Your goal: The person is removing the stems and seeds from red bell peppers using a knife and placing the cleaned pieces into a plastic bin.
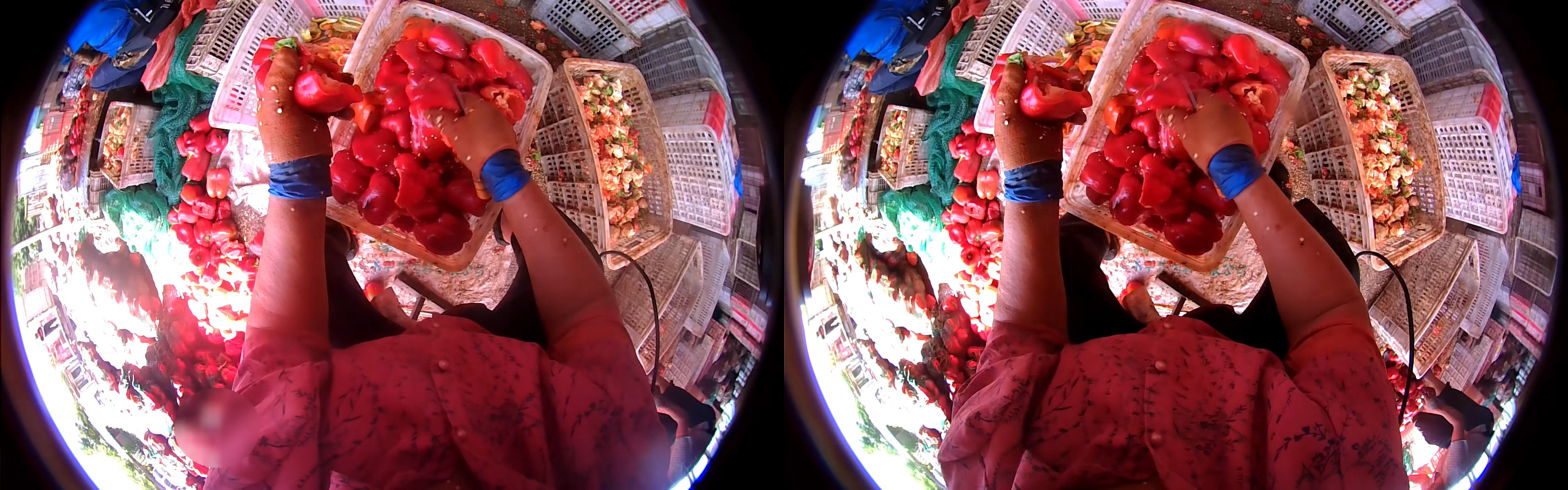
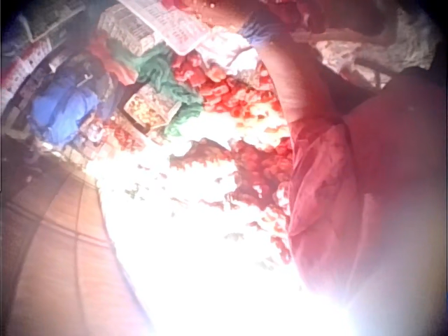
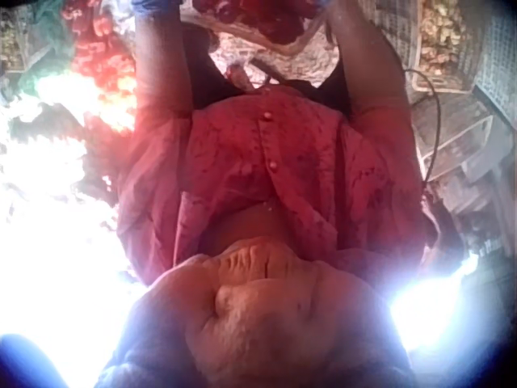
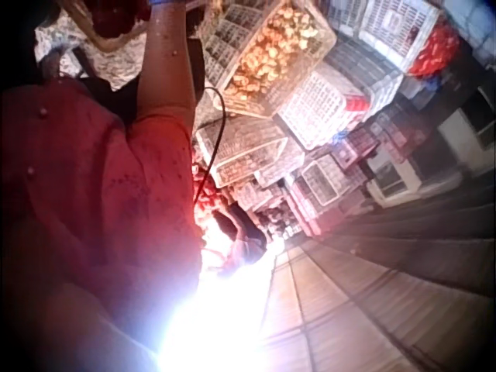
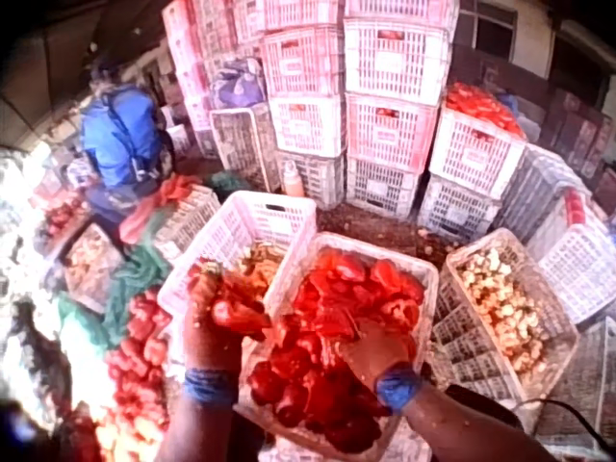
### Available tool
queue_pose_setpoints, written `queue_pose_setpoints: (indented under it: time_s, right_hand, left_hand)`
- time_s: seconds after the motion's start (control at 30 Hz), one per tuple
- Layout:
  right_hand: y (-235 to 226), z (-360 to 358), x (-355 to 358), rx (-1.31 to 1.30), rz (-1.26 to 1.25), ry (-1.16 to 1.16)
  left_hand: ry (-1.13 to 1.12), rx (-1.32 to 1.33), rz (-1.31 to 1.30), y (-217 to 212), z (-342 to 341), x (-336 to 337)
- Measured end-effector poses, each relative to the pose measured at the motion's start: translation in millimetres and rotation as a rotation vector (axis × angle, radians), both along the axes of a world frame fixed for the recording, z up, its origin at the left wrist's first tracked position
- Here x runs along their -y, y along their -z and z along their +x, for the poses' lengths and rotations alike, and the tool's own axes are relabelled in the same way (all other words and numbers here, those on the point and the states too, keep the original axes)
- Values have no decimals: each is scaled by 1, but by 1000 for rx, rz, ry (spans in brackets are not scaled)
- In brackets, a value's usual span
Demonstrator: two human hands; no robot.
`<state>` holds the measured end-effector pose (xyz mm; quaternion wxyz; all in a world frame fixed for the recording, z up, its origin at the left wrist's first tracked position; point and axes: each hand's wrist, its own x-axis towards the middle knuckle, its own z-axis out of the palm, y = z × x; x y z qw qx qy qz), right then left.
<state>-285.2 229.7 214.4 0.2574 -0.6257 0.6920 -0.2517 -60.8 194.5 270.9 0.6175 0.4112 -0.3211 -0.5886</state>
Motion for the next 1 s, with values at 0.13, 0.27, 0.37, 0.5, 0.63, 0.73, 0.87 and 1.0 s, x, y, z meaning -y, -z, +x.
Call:
queue_pose_setpoints:
  time_s: [0.13,0.27,0.37,0.5,0.63,0.73,0.87,1.0]
  right_hand:
    - [44,44,-27,-230,131,-207]
    - [68,62,-28,-303,307,-333]
    - [74,55,-19,-310,318,-347]
    - [43,30,10,35,-3,-130]
    - [-47,19,14,881,217,69]
    - [-62,22,2,960,186,7]
    - [-53,7,1,974,366,5]
    - [-46,5,-7,777,32,-34]
  left_hand:
    - [-19,-100,141,16,17,8]
    - [-12,-222,148,31,18,12]
    - [60,-354,162,36,8,9]
    - [186,-321,154,36,0,0]
    - [166,157,-7,22,-16,-16]
    - [247,181,-127,23,-40,-24]
    - [344,355,-265,21,-55,-36]
    - [387,421,-188,30,-59,-41]
